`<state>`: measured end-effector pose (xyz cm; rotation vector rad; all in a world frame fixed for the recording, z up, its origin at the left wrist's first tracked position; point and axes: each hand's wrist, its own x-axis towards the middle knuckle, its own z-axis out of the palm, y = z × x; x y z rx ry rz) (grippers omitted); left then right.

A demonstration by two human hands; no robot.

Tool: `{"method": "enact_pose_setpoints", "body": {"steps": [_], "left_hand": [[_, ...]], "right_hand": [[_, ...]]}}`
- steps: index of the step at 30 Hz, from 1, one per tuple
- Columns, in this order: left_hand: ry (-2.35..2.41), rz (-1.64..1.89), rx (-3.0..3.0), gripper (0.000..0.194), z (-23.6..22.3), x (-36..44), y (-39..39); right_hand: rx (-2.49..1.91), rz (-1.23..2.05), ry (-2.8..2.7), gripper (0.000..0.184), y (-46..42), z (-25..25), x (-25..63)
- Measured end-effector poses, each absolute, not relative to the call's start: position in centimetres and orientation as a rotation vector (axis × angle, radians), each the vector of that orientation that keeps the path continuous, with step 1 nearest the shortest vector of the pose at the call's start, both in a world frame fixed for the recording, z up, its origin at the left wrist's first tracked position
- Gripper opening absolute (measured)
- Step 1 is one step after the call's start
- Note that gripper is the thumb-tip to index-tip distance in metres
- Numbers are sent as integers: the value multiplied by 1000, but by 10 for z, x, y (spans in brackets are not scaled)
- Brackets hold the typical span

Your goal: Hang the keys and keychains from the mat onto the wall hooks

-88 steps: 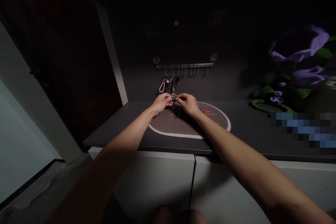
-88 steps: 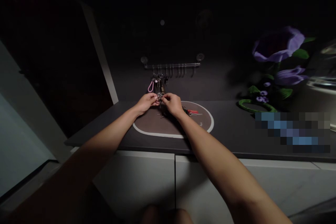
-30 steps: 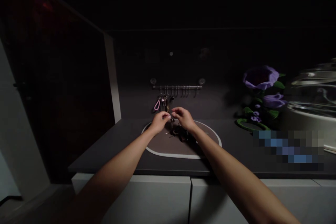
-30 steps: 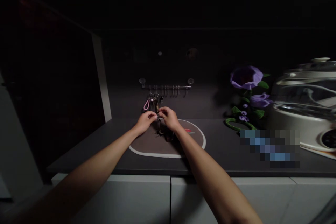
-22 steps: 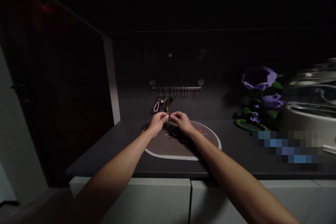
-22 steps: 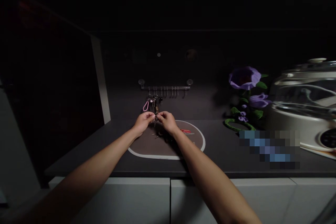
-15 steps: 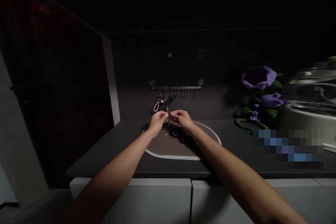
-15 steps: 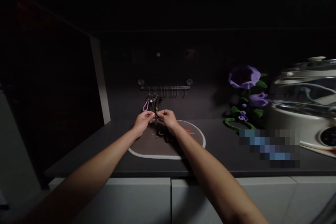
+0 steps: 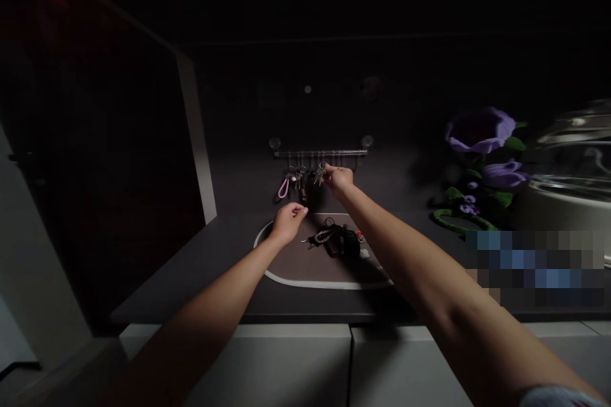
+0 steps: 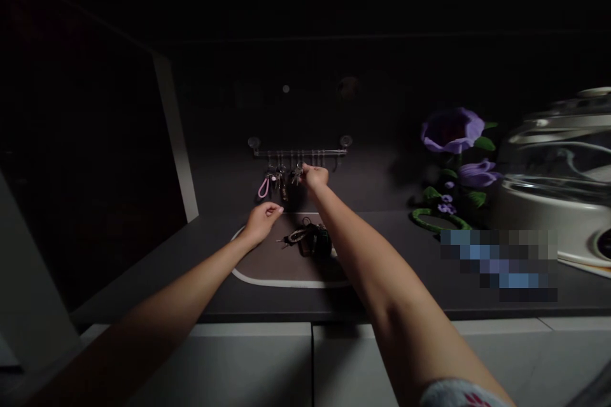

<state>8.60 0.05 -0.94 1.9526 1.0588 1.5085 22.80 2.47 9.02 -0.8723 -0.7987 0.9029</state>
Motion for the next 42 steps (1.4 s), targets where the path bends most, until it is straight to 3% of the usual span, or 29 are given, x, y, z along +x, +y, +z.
{"method": "enact_pose_setpoints", "body": {"steps": [16, 42], "left_hand": [[1104, 1487, 2048, 21, -12, 84, 6], [1043, 1254, 1990, 8, -3, 79, -5]], "right_hand": [[-943, 907, -635, 18, 55, 88, 216], [-942, 1050, -932, 18, 34, 69, 242]]}}
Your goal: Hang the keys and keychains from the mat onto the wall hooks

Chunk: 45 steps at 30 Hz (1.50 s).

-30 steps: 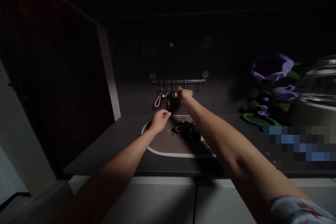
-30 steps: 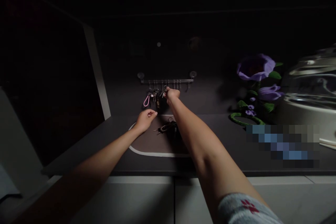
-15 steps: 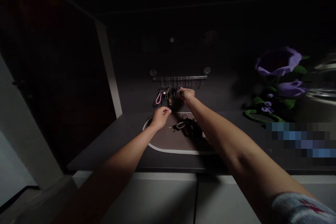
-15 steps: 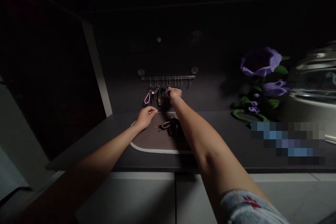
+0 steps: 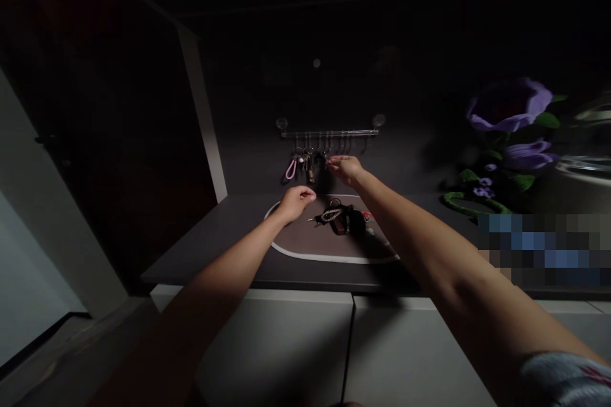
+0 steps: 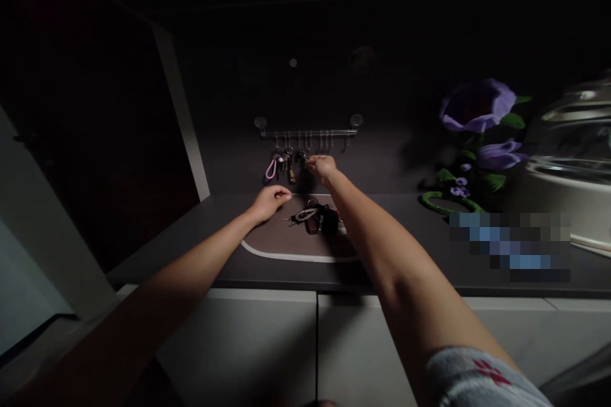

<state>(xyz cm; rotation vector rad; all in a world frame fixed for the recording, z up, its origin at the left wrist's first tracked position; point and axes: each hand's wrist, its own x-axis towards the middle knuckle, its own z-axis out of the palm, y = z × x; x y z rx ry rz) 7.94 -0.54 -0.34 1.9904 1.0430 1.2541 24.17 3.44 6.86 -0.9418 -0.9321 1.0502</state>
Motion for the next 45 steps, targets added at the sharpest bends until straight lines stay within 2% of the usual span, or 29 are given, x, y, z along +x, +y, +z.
{"method": "enact_pose_setpoints", "body": {"steps": [12, 22, 32, 38, 45], "left_hand": [[963, 896, 2170, 15, -4, 74, -15], [945, 685, 2294, 18, -7, 73, -17], [1008, 760, 2082, 16, -13, 71, -8], [998, 865, 1912, 21, -23, 70, 6], [998, 1038, 1714, 18, -13, 73, -2]], "right_hand": [[-913, 1082, -984, 16, -1, 67, 236], [-895, 951, -1124, 8, -44, 31, 228], [-1207, 383, -1567, 9, -39, 5, 245], [-1261, 318, -1675, 12, -43, 6, 241], [-1274, 235, -1767, 13, -39, 3, 244]]}}
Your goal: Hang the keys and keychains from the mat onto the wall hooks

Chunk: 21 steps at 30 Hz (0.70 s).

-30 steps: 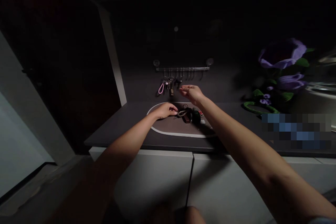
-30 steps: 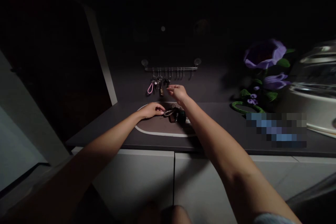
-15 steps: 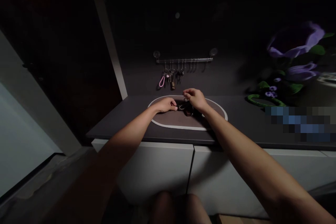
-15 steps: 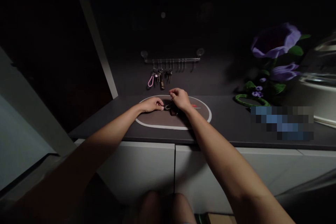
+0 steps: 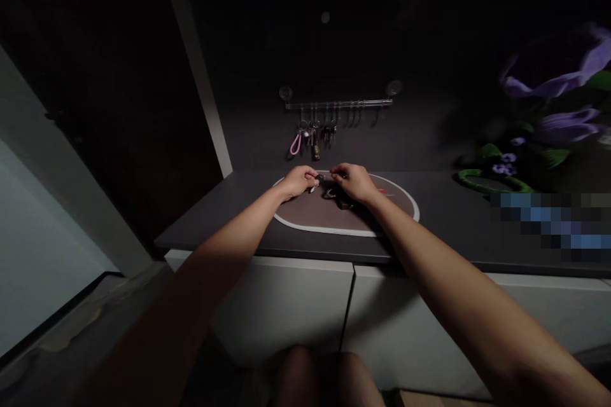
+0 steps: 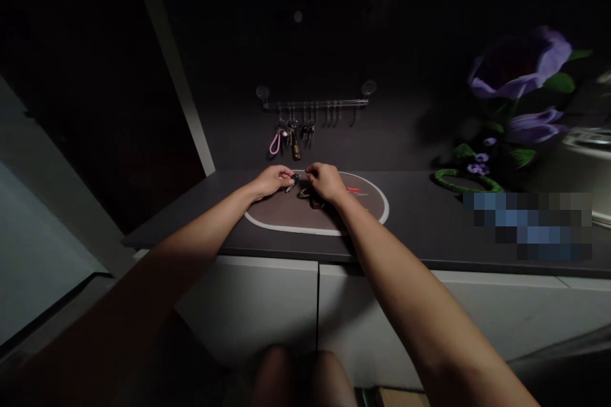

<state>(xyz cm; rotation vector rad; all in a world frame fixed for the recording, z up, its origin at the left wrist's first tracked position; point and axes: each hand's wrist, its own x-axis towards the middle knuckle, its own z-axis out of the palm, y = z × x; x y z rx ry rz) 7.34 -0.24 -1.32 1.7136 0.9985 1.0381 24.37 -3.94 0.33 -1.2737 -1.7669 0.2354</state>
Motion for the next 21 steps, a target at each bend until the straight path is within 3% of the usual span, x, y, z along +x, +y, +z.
{"method": "enact_pose_setpoints", "body": {"steps": [7, 21], "left_hand": [[900, 1119, 1527, 12, -2, 75, -10], [741, 1066, 1435, 20, 1, 75, -19]], "right_hand": [[-1255, 247, -1772, 12, -40, 3, 243], [-1111, 385, -1722, 11, -46, 8, 240]]}}
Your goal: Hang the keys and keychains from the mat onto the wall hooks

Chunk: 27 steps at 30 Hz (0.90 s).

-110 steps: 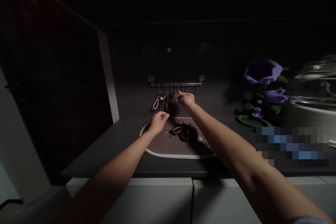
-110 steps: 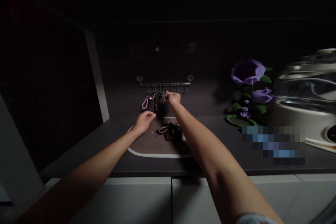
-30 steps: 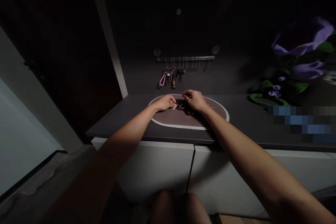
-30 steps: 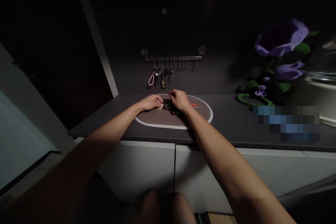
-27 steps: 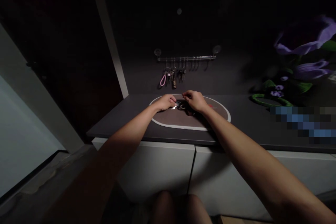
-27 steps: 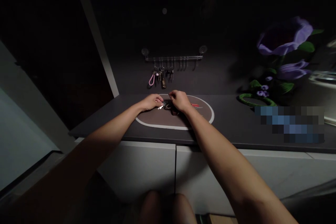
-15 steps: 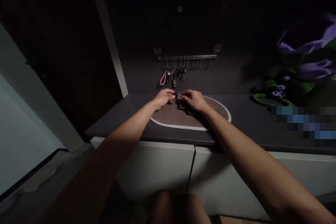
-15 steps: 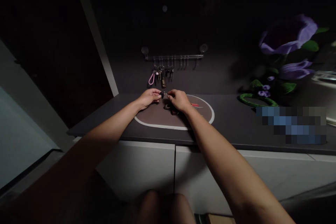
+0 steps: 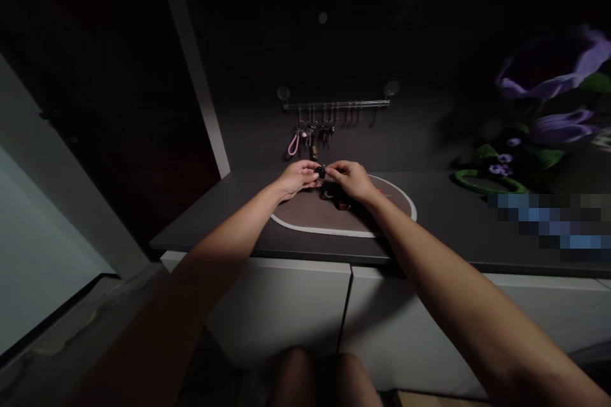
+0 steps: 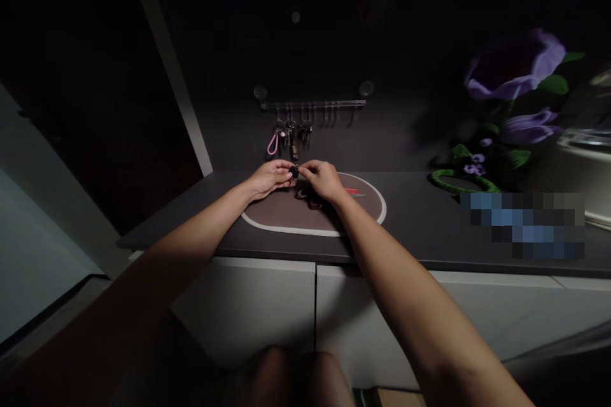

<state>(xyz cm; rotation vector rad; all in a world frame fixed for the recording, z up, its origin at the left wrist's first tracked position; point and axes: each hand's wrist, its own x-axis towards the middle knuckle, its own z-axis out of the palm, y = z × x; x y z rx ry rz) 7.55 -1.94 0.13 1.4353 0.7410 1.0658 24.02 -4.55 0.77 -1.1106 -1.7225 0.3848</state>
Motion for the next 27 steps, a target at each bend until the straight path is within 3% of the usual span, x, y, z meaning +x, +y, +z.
{"method": "enact_pose_setpoints", "body": {"steps": [10, 19, 27], "left_hand": [[715, 1027, 1519, 19, 0, 75, -18], [794, 1315, 1936, 16, 3, 76, -15], [737, 1371, 1556, 31, -5, 86, -12]], "right_hand": [[-1167, 227, -1841, 22, -44, 7, 241], [-1144, 152, -1899, 19, -43, 7, 240], [-968, 669, -1628, 28, -42, 1, 235]]}}
